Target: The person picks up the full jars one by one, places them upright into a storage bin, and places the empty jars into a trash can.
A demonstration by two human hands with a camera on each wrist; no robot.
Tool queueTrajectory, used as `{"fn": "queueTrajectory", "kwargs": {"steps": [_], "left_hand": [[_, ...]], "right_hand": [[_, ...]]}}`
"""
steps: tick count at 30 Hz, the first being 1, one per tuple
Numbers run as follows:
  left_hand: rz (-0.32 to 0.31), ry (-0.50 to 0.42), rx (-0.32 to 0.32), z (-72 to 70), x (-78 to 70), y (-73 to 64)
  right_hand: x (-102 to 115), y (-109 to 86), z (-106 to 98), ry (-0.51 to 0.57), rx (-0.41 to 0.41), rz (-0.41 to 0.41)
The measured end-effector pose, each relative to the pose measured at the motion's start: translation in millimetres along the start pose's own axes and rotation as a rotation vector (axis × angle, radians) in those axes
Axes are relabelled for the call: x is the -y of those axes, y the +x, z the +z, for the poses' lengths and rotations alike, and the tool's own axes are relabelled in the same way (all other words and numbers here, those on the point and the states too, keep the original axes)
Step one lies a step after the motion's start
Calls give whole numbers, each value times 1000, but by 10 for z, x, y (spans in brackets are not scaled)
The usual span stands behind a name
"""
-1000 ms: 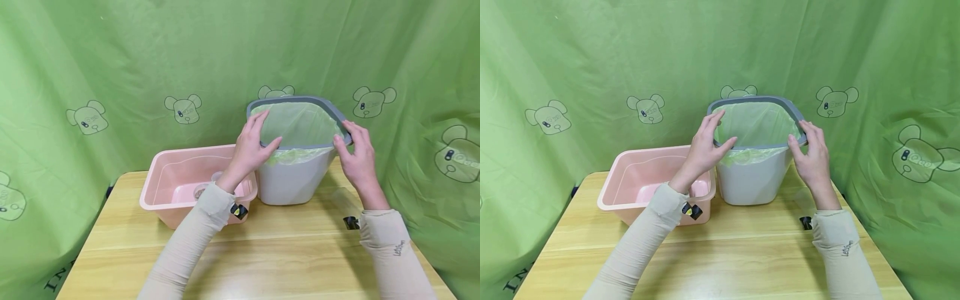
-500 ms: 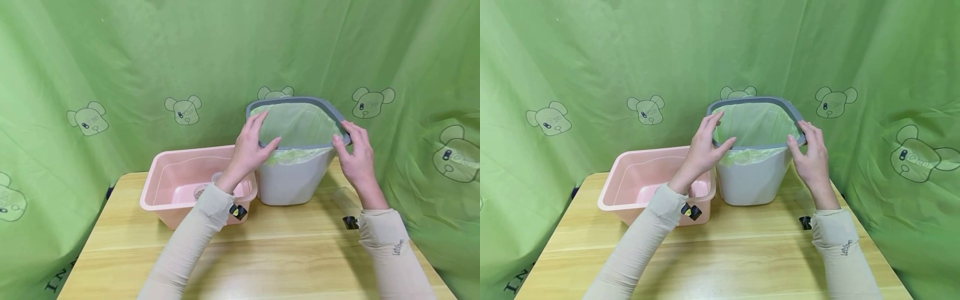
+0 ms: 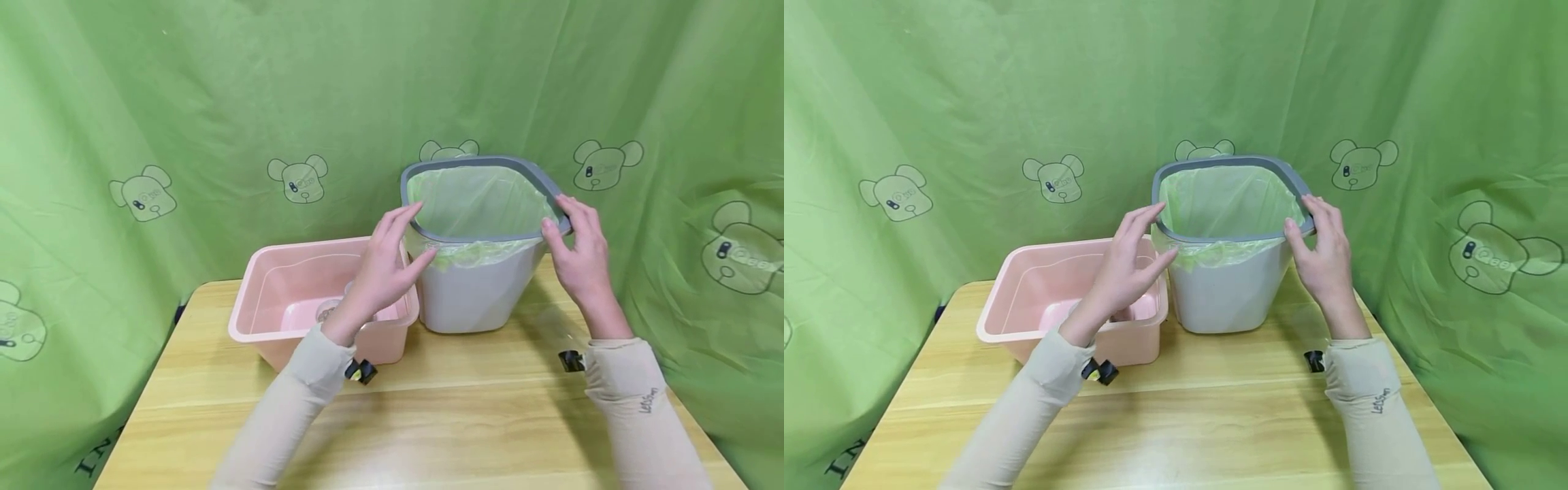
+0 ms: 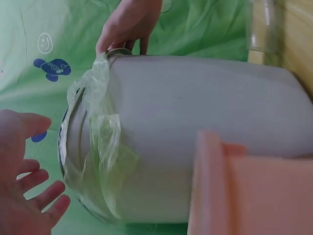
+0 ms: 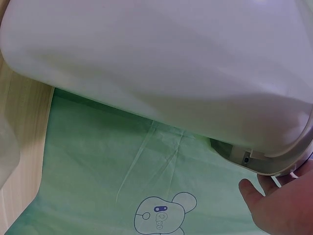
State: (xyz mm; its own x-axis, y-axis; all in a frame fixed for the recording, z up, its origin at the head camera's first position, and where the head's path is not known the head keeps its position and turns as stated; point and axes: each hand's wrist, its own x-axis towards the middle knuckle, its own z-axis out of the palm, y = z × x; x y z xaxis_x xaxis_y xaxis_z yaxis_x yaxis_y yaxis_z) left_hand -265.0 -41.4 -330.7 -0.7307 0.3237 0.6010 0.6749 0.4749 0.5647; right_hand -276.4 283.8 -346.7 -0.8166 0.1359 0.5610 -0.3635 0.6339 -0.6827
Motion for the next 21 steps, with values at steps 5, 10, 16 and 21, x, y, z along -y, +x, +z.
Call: {"fn": "queueTrajectory", "kwargs": {"steps": [5, 10, 16, 21], "left_hand": [[-13, 50, 18, -132, 130, -350], [-32, 131, 28, -264, 315, -717], [-82, 229, 25, -509, 604, -1230], [-96, 297, -29, -672, 819, -1540]], "right_hand": [[-6, 1, -1, 1, 2, -7], [-19, -19, -27, -4, 0, -3], [-2, -5, -15, 4, 28, -2], [-25, 1, -13, 23, 18, -2]]}}
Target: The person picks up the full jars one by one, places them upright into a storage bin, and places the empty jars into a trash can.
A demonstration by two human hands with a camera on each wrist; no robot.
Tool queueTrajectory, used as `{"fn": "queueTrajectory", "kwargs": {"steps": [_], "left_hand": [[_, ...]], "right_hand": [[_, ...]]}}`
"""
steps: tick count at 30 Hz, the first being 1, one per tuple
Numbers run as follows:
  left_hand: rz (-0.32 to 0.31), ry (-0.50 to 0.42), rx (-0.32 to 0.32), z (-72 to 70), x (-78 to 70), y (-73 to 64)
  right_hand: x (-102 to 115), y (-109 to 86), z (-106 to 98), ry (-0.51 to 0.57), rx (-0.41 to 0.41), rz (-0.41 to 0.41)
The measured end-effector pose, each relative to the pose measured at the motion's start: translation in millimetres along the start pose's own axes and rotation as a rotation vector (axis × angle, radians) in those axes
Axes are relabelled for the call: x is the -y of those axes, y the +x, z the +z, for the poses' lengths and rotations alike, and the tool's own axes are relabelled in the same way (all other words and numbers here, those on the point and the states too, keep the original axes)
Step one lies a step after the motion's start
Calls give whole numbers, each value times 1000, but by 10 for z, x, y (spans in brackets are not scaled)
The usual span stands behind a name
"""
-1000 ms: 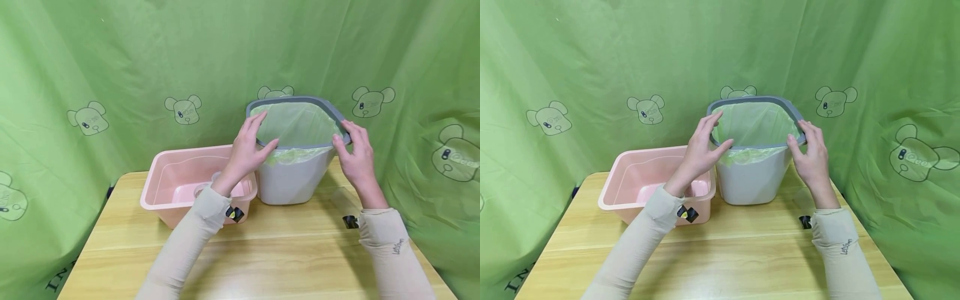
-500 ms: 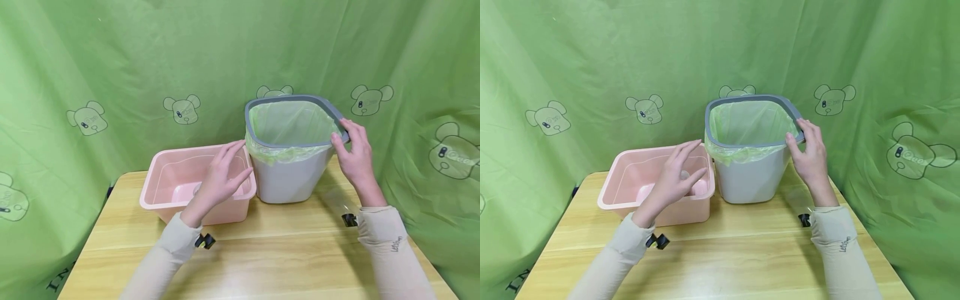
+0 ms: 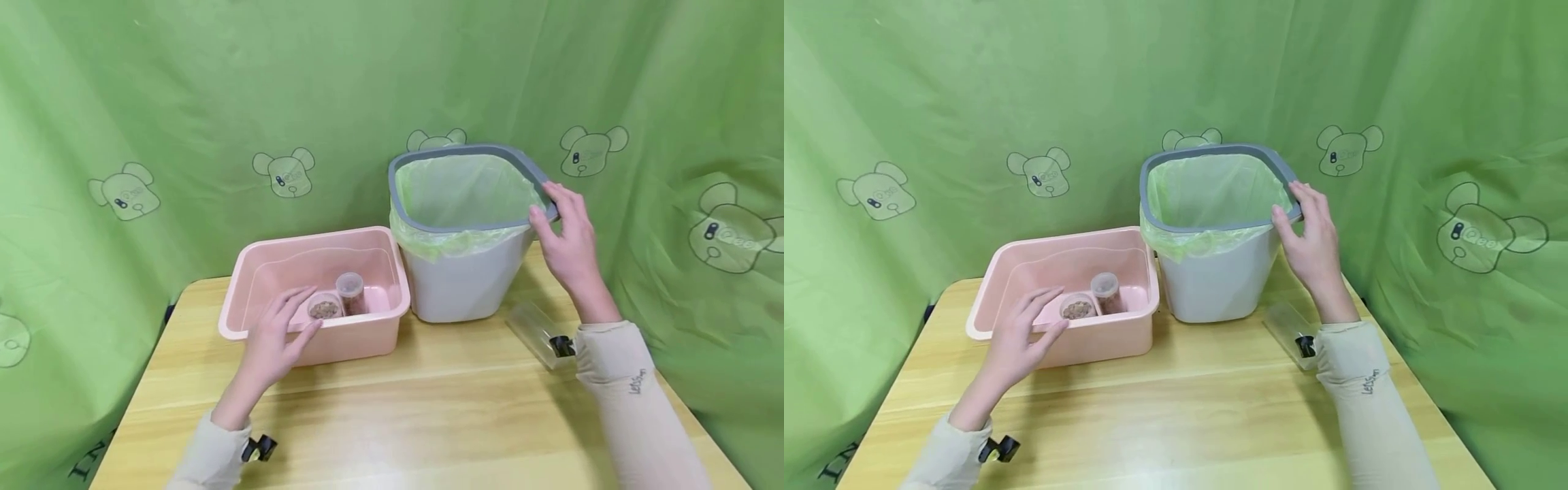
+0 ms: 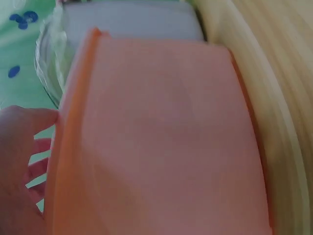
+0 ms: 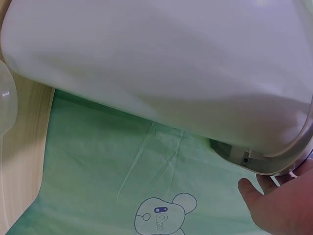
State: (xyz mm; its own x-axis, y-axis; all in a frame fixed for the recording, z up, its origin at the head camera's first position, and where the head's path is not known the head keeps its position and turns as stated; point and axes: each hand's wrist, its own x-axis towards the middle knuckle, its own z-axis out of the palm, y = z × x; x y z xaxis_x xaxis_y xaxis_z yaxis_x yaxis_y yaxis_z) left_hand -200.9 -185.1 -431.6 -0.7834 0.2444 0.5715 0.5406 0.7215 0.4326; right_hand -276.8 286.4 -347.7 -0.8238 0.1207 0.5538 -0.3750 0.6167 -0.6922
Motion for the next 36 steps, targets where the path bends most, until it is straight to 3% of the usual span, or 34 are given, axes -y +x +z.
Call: {"fn": "queueTrajectory", "kwargs": {"steps": [4, 9, 16, 19, 26, 32, 36], "left_hand": [[21, 34, -31, -27, 103, -58], [35, 79, -40, 7, 114, -79], [39, 108, -54, 31, 105, -107], [42, 110, -61, 20, 98, -106], [41, 119, -59, 0, 74, -109], [38, 101, -68, -13, 81, -125], [45, 78, -84, -11, 102, -140]], "right_hand": [[-5, 11, -13, 12, -16, 9], [-18, -13, -67, 33, 14, 52], [-111, -236, -207, -19, 64, 84], [-181, -394, -277, -113, 139, 74], [-512, -881, -405, -314, 435, 63], [-743, -1253, -379, -352, 615, 104], [-817, -1363, -335, -359, 662, 95]]}}
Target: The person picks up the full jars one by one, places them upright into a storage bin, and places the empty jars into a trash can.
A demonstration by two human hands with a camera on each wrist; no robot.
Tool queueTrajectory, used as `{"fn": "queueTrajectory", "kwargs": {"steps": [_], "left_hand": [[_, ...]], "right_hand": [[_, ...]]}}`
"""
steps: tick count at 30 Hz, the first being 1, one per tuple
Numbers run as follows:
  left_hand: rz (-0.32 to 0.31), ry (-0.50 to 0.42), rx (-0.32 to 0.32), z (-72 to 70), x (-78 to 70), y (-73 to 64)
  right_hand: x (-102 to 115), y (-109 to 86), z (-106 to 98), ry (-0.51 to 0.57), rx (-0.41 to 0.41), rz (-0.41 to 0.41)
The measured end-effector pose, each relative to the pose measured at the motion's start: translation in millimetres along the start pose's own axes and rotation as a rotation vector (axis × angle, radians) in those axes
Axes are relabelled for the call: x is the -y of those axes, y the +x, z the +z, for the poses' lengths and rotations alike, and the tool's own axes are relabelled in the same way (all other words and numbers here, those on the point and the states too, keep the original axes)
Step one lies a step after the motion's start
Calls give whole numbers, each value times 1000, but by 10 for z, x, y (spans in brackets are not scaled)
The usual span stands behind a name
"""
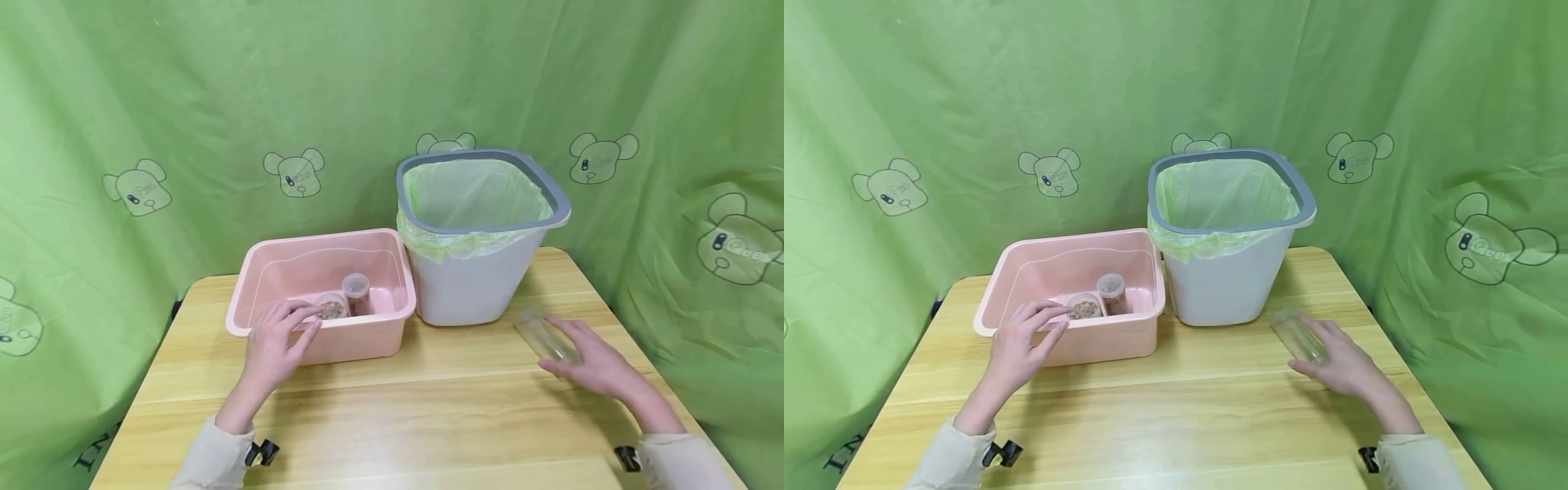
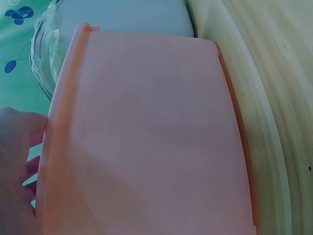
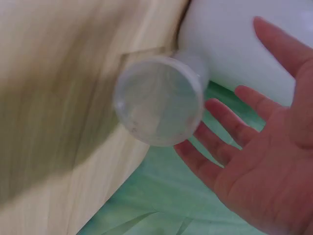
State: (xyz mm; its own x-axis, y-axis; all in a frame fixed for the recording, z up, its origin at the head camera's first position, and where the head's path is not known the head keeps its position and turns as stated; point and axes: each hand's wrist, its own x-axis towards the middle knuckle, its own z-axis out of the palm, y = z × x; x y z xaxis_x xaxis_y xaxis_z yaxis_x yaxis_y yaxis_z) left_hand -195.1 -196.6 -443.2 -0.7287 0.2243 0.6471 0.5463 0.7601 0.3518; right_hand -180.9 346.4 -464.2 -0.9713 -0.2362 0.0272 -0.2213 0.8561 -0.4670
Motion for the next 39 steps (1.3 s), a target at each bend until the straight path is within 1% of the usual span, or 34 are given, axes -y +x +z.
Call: {"fn": "queueTrajectory", "kwargs": {"steps": [5, 10, 15, 17, 22, 27, 30, 33, 36, 39], "left_hand": [[3, -9, -1, 10, 11, -7], [-6, 1, 1, 4, 10, -1], [1, 12, 1, 5, 4, 7], [6, 13, -3, 8, 2, 8], [12, 18, -6, 16, 2, 11], [15, 22, -14, 14, 4, 8], [14, 26, -14, 11, 4, 6], [14, 30, -10, 11, 3, 3], [13, 33, -10, 9, 1, -4], [12, 33, -12, 7, 0, -11]], "right_hand": [[-87, -12, 83, -14, -20, -15], [-155, 20, 148, 0, -39, 15], [-194, 62, 190, 15, -26, 31], [-193, 75, 200, 15, -30, 18], [-180, 96, 187, 8, -69, -4], [-179, 113, 154, 23, -91, 18], [-195, 108, 137, 39, -140, 32], [-203, 96, 105, 65, -216, 32], [-186, 85, 55, 98, -289, 22], [-145, 69, -17, 119, -341, 24]]}}
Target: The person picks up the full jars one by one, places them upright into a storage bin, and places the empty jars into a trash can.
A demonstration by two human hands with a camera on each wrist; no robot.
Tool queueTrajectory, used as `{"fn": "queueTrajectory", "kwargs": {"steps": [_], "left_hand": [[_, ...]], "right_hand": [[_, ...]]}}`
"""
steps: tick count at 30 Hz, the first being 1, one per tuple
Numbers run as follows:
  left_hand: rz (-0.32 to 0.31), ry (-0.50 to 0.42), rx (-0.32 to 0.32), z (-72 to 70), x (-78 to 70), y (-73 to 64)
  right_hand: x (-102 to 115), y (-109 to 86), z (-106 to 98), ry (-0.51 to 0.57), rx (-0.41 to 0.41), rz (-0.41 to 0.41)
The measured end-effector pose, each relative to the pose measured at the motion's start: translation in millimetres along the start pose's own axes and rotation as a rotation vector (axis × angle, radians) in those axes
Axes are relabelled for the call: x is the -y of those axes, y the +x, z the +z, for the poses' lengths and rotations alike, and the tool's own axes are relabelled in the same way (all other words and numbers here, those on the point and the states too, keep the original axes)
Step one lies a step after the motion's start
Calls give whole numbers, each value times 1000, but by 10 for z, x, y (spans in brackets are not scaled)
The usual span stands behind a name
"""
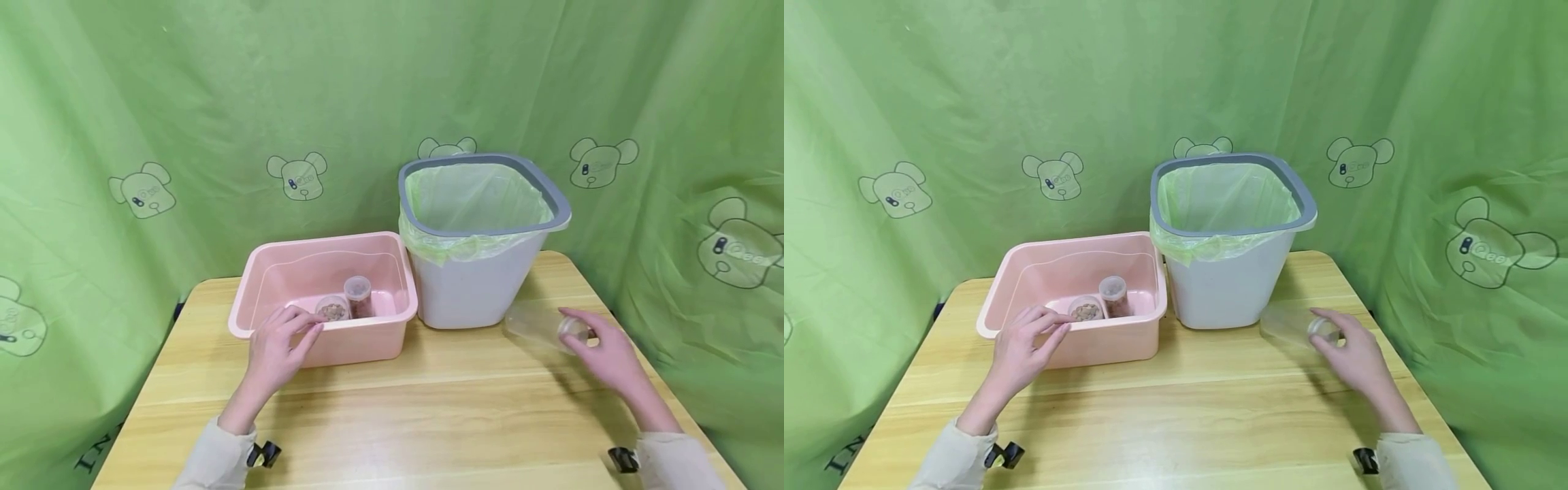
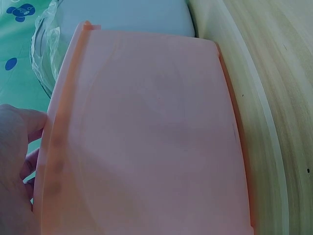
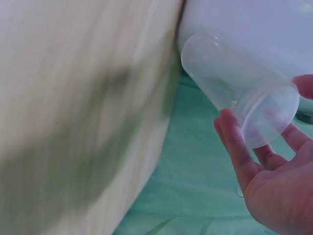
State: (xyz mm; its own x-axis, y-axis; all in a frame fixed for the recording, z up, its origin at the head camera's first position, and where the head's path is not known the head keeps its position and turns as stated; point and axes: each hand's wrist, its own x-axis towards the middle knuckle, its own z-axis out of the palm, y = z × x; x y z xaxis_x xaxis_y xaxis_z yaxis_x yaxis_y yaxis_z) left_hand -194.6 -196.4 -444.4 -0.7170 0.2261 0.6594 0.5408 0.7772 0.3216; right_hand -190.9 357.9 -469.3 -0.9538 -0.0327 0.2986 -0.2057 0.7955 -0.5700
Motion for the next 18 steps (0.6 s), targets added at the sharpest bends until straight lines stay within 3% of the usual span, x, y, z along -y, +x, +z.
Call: {"fn": "queueTrajectory", "kwargs": {"steps": [12, 16, 18], "left_hand": [[-2, 1, -4, -8, -7, -4], [-4, 3, -4, -10, -10, -4], [-5, 5, -1, -9, -10, -7]], "right_hand": [[324, 6, -276, 182, -139, -52], [390, 22, -321, 377, -181, -111], [426, 30, -355, 547, -185, -161]]}}
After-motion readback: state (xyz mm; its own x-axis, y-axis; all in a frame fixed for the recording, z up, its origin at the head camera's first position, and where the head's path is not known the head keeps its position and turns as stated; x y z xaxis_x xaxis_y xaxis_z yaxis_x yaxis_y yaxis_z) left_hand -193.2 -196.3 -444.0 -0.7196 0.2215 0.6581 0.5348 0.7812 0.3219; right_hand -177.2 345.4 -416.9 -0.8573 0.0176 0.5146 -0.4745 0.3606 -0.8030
